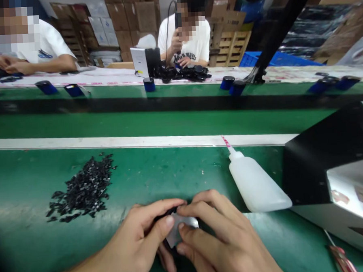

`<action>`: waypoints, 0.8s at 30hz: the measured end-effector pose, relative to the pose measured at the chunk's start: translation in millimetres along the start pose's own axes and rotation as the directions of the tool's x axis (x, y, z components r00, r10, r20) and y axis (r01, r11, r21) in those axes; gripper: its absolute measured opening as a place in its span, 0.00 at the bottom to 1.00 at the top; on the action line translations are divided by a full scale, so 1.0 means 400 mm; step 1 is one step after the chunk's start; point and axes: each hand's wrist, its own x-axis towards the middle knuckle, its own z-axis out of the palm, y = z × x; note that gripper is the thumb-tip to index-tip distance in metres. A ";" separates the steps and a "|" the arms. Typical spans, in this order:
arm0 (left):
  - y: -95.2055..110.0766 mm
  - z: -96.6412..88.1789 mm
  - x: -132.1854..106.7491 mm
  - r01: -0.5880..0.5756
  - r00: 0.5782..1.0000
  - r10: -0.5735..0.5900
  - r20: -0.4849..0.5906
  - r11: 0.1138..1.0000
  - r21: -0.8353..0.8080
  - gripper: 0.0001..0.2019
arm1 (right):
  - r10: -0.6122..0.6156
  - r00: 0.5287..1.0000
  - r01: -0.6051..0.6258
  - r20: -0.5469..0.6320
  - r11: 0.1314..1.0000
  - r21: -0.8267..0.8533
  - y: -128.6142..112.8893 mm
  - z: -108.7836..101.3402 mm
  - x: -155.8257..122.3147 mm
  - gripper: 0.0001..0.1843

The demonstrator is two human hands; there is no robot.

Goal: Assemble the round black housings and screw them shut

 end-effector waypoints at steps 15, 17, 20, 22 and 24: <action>0.000 0.002 0.014 -0.070 0.998 0.070 -0.010 0.982 -0.178 0.18 | 0.685 0.620 -0.784 0.384 0.567 0.254 0.015 -0.101 0.046 0.30; -0.008 0.002 0.015 -0.071 0.997 0.069 -0.019 0.984 -0.161 0.19 | 0.642 0.428 -0.904 0.636 0.311 0.295 0.031 -0.095 0.049 0.44; -0.031 0.004 0.016 -0.048 0.998 0.042 -0.045 0.988 -0.144 0.24 | 0.450 0.351 -0.935 0.821 0.131 0.329 0.046 -0.057 0.060 0.39; -0.045 0.004 0.015 -0.033 0.998 0.025 -0.059 0.989 -0.144 0.27 | 0.487 0.361 -0.932 0.795 0.154 0.328 0.043 -0.033 0.066 0.25; -0.055 -0.001 0.012 -0.021 0.997 0.011 -0.076 0.991 -0.133 0.29 | 0.558 0.364 -0.931 0.745 0.189 0.313 0.027 -0.020 0.067 0.12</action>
